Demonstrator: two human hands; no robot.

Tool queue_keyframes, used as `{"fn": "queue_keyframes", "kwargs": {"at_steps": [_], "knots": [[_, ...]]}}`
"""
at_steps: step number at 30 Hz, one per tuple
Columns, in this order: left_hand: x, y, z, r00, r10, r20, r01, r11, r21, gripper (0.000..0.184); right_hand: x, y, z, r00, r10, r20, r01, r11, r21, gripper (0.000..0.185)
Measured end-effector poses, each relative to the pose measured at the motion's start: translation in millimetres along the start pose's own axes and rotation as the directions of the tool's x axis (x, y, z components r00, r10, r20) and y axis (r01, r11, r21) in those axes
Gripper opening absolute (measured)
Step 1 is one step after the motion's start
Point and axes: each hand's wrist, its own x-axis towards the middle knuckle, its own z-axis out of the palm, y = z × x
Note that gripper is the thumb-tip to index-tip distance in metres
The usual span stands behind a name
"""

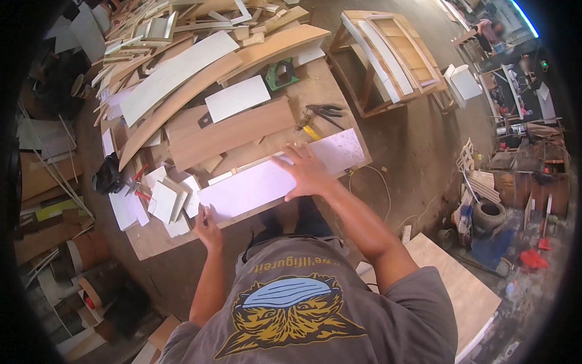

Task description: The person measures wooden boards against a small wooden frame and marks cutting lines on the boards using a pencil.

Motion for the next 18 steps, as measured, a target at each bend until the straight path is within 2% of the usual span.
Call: {"fn": "queue_keyframes", "kwargs": {"at_steps": [1, 4, 7, 10, 16, 18], "knots": [[-0.5, -0.8, -0.1, 1.0, -0.016, 0.014, 0.017, 0.999, -0.033, 0.043, -6.3, 13.8, -3.8, 0.998, 0.041, -0.041, -0.041, 0.999, -0.002, 0.095], [-2.4, 7.8, 2.0, 0.999, -0.038, -0.004, 0.038, 0.999, 0.002, 0.043, -21.0, 66.8, -5.4, 0.962, 0.247, -0.119, -0.229, 0.962, 0.146, 0.071], [-2.9, -5.9, 8.3, 0.999, -0.033, -0.04, 0.033, 0.999, -0.009, 0.042, -24.5, 97.8, -13.4, 0.975, 0.218, -0.05, -0.21, 0.969, 0.127, 0.054], [-4.8, -11.3, 13.4, 0.996, -0.047, -0.082, 0.046, 0.999, -0.007, 0.042, -23.4, 96.1, -12.3, 0.966, 0.257, -0.024, -0.248, 0.952, 0.179, 0.049], [-7.3, -9.1, 19.3, 0.986, -0.091, -0.141, 0.097, 0.994, 0.04, 0.042, -24.2, 112.6, -5.7, 0.96, 0.264, -0.091, -0.235, 0.939, 0.25, 0.046], [-7.8, -8.1, 22.3, 0.983, -0.105, -0.15, 0.108, 0.994, 0.013, 0.043, -21.2, 123.2, -8.4, 0.962, 0.274, -0.014, -0.253, 0.906, 0.338, 0.043]]}}
